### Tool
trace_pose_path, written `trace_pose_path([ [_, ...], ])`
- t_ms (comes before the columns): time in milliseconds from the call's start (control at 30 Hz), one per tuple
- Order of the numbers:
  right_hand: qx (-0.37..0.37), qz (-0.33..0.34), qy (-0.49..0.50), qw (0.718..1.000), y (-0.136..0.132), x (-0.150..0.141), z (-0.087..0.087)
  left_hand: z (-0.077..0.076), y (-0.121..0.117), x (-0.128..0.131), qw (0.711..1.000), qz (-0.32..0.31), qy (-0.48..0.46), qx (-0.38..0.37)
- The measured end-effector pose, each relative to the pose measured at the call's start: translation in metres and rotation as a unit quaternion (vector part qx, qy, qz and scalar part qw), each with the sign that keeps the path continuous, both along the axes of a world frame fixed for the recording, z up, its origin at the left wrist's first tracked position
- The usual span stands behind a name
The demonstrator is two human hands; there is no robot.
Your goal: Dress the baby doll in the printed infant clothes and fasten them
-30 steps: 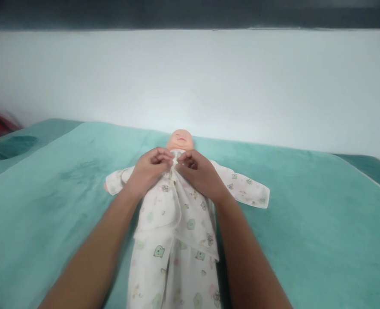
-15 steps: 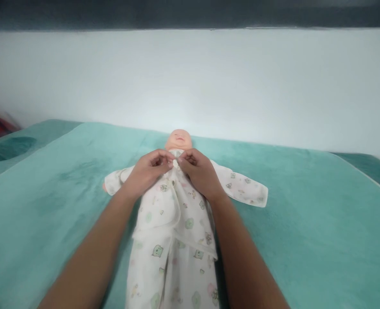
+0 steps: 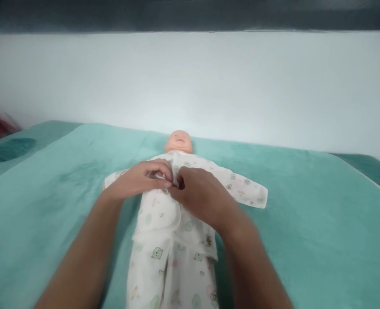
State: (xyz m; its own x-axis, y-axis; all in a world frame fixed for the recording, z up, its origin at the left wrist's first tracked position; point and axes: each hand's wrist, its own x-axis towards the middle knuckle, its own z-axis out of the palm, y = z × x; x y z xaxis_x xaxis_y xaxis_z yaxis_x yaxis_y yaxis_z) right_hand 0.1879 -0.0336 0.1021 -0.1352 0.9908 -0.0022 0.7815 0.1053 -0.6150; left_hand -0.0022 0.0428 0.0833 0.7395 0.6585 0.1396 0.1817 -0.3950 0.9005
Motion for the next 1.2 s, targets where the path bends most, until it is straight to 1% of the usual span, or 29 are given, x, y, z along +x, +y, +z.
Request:
trace_pose_path([
  [167,-0.023,0.012,-0.046,0.999,-0.002,0.001,-0.002,0.000,0.000,-0.004,0.999,-0.042,0.011,0.005],
  [267,-0.013,-0.007,-0.055,0.998,-0.004,-0.005,-0.001,0.002,0.000,-0.008,0.999,-0.048,0.025,0.001],
  [400,0.006,-0.043,-0.072,0.996,-0.005,-0.022,0.000,0.001,0.004,-0.016,0.997,-0.064,0.043,-0.012],
  [533,0.010,-0.095,-0.109,0.989,-0.002,-0.033,-0.001,-0.003,0.009,-0.019,0.997,-0.053,0.052,-0.014],
  [600,0.011,-0.098,-0.111,0.989,-0.001,-0.031,-0.002,-0.005,0.010,-0.018,0.998,-0.044,0.050,-0.010],
  [633,0.013,-0.088,-0.102,0.991,0.000,-0.028,-0.003,-0.005,0.009,-0.017,0.998,-0.038,0.047,-0.007],
  [733,0.009,-0.031,-0.046,0.998,0.002,-0.015,-0.002,-0.003,0.006,-0.015,0.999,-0.028,0.033,-0.001],
  [800,-0.019,-0.004,-0.007,1.000,0.002,-0.005,0.001,-0.001,0.004,-0.014,0.999,-0.029,0.029,0.002],
  [867,-0.064,0.021,0.035,0.997,0.003,0.002,0.003,0.001,0.003,-0.013,0.999,-0.020,0.033,0.009],
  [967,-0.122,0.069,0.121,0.983,0.005,0.010,0.004,0.001,0.002,-0.012,0.999,0.000,0.040,0.015],
  [1033,-0.136,0.086,0.190,0.968,0.007,0.014,0.001,0.001,0.001,-0.011,0.999,0.003,0.043,0.017],
  [1133,-0.134,0.077,0.290,0.944,0.010,0.017,-0.007,0.002,0.000,-0.011,0.999,0.006,0.047,0.028],
  [1200,-0.134,0.058,0.333,0.932,0.012,0.016,-0.013,0.002,-0.001,-0.011,0.998,0.005,0.049,0.038],
])
